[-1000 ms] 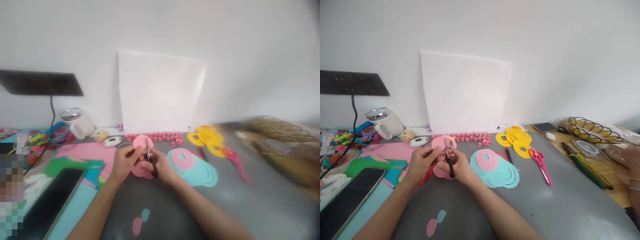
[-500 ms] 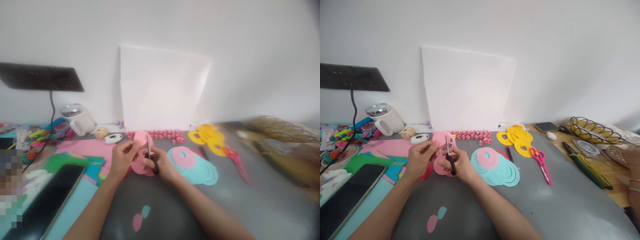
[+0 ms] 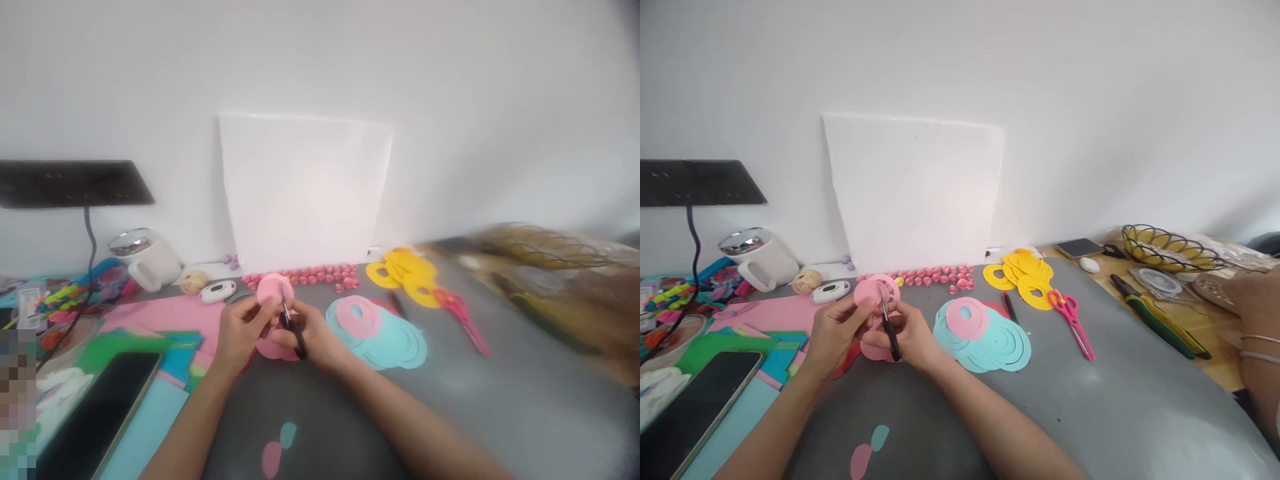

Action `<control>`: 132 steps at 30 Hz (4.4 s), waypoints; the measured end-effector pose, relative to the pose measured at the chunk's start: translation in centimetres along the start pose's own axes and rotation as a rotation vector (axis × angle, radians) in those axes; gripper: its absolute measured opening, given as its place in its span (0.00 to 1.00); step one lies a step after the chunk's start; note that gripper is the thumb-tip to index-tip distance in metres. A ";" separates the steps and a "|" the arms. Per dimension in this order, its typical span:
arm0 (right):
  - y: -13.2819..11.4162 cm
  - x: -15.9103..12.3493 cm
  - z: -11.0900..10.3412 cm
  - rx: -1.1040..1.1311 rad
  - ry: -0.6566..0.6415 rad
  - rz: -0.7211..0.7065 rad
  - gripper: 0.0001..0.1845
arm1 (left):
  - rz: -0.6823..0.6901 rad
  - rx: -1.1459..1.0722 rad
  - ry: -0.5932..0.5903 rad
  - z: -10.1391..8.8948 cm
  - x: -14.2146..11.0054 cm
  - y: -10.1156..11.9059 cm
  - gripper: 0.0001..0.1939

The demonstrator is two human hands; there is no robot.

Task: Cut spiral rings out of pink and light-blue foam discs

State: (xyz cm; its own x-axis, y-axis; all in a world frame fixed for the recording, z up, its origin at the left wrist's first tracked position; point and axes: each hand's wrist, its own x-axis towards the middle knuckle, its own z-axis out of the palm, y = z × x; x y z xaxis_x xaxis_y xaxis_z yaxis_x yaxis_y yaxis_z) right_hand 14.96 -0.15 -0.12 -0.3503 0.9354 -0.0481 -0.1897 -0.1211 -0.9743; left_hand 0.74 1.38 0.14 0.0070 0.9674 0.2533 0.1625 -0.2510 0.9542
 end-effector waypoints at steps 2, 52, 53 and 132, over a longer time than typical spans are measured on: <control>-0.1 0.0 -0.1 0.001 0.003 -0.015 0.28 | -0.001 0.000 -0.011 0.0 0.0 0.0 0.17; 0.0 0.2 -0.7 0.002 -0.058 0.002 0.29 | -0.050 -0.024 -0.029 -0.2 0.1 0.5 0.14; -0.1 0.1 -0.7 0.004 -0.054 0.009 0.29 | -0.049 -0.034 -0.026 -0.2 0.1 0.5 0.14; 0.1 0.1 -0.4 -0.037 -0.046 0.041 0.30 | 0.032 0.080 0.007 -0.4 0.1 0.6 0.15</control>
State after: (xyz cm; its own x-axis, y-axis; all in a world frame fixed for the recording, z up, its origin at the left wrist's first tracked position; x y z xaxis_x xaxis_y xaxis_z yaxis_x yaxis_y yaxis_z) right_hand 15.24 0.06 -0.28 -0.3991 0.9135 -0.0785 -0.1408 -0.1456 -0.9793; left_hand 0.42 1.28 0.81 0.0071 0.9585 0.2848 0.2406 -0.2781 0.9299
